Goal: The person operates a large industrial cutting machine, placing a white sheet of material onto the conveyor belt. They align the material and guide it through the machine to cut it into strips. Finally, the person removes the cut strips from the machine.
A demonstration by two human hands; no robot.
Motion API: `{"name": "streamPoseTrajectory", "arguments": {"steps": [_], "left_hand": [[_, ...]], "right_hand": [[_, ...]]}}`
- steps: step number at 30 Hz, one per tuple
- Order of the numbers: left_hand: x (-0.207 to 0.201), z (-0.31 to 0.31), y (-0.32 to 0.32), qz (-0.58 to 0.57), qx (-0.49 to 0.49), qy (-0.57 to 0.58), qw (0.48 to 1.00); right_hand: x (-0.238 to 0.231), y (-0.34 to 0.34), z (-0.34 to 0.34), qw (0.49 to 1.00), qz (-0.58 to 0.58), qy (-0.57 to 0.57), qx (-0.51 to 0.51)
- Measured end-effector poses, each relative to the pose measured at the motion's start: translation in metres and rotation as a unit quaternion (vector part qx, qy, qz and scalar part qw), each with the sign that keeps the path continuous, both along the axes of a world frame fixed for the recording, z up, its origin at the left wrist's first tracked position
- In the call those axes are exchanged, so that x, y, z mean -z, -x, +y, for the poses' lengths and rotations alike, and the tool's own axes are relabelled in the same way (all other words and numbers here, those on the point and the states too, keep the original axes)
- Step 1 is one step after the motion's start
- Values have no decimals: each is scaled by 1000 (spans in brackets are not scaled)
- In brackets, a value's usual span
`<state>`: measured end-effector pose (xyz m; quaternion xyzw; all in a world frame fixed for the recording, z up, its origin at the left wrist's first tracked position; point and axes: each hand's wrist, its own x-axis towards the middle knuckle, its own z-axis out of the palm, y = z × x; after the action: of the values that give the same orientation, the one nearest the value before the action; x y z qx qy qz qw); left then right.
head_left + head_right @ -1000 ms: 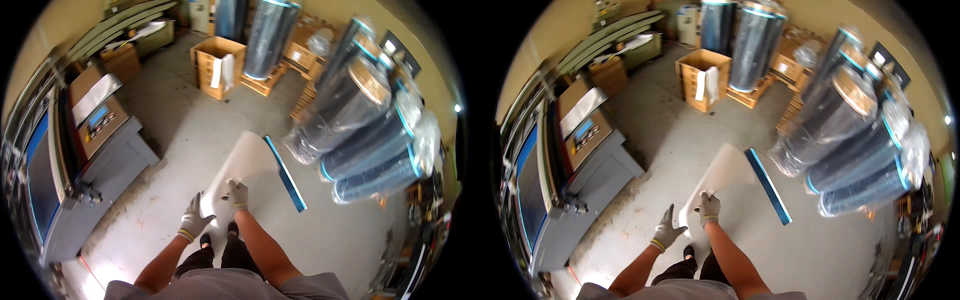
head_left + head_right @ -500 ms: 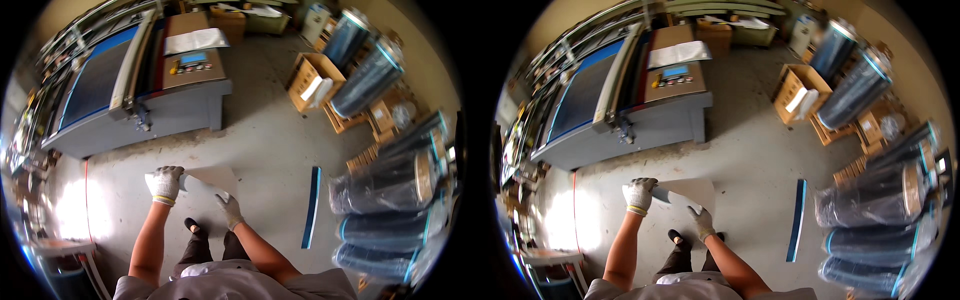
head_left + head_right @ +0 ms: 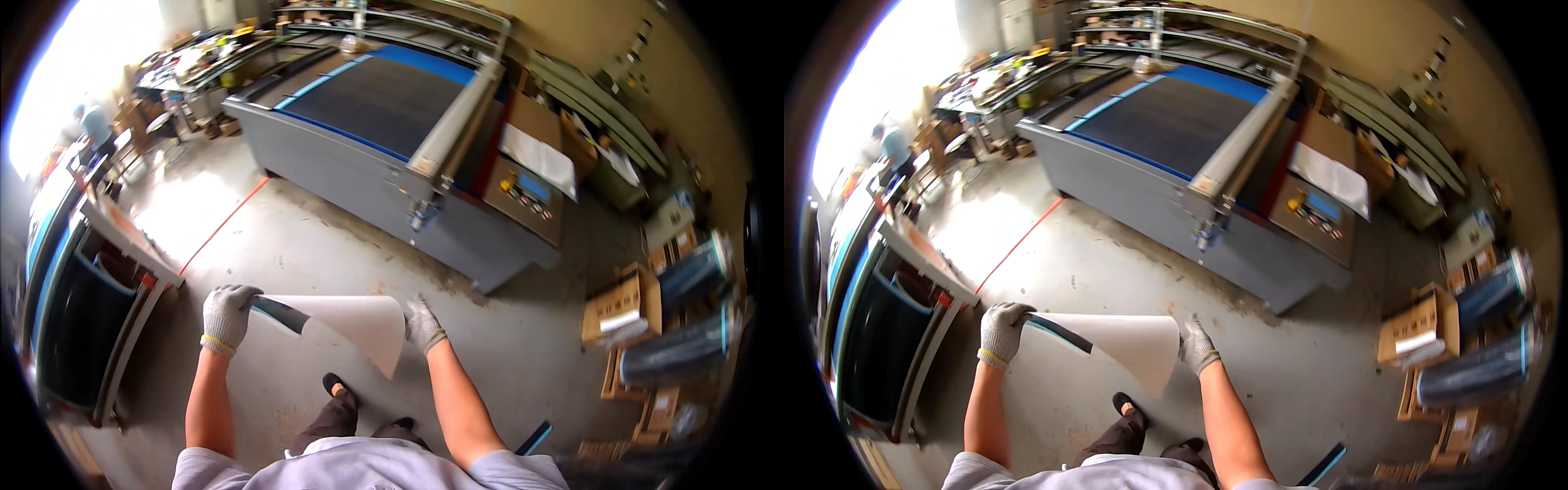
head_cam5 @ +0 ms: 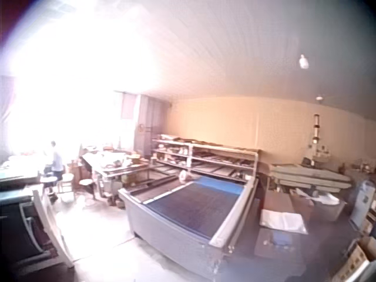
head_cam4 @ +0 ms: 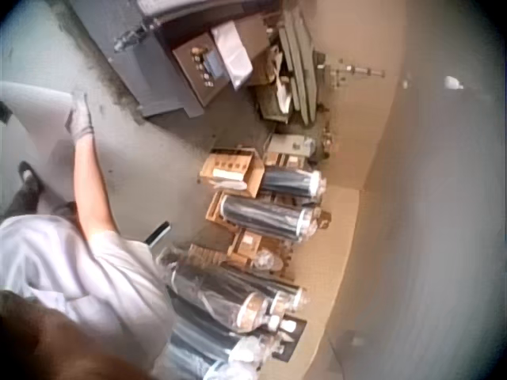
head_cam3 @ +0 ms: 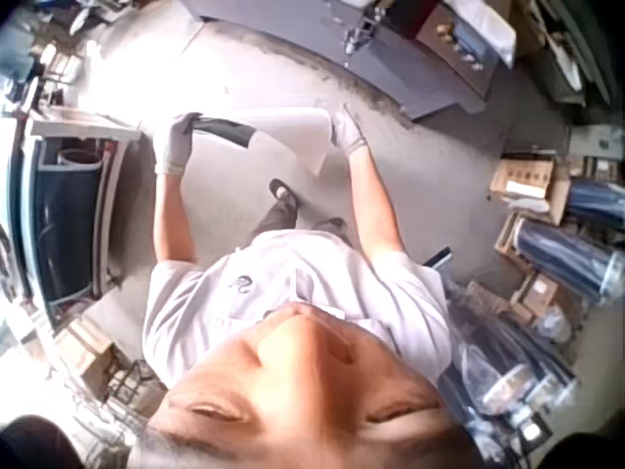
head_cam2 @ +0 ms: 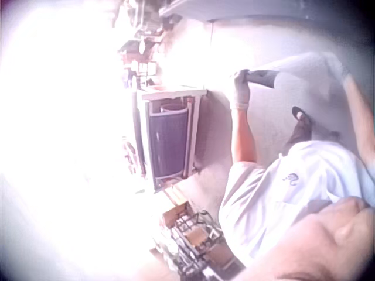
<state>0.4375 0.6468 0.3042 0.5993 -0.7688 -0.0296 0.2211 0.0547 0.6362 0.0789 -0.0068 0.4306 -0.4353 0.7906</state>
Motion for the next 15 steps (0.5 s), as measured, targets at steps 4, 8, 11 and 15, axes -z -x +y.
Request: {"name": "streamPoseTrajectory", "arguments": {"steps": [4,8,11,15], "left_hand": [[-4,28,-99,17,-93,19,995],[13,71,-182,68,-195,21,978],[16,110,-203,116,-272,0,955],[25,144,-183,270,-359,-67,891]], "right_hand": [[-5,-114,-83,947,238,192,-100],[22,-224,-176,803,339,381,-309],[-4,-327,-221,702,342,518,-349],[-64,-456,-255,747,263,457,-405]]}}
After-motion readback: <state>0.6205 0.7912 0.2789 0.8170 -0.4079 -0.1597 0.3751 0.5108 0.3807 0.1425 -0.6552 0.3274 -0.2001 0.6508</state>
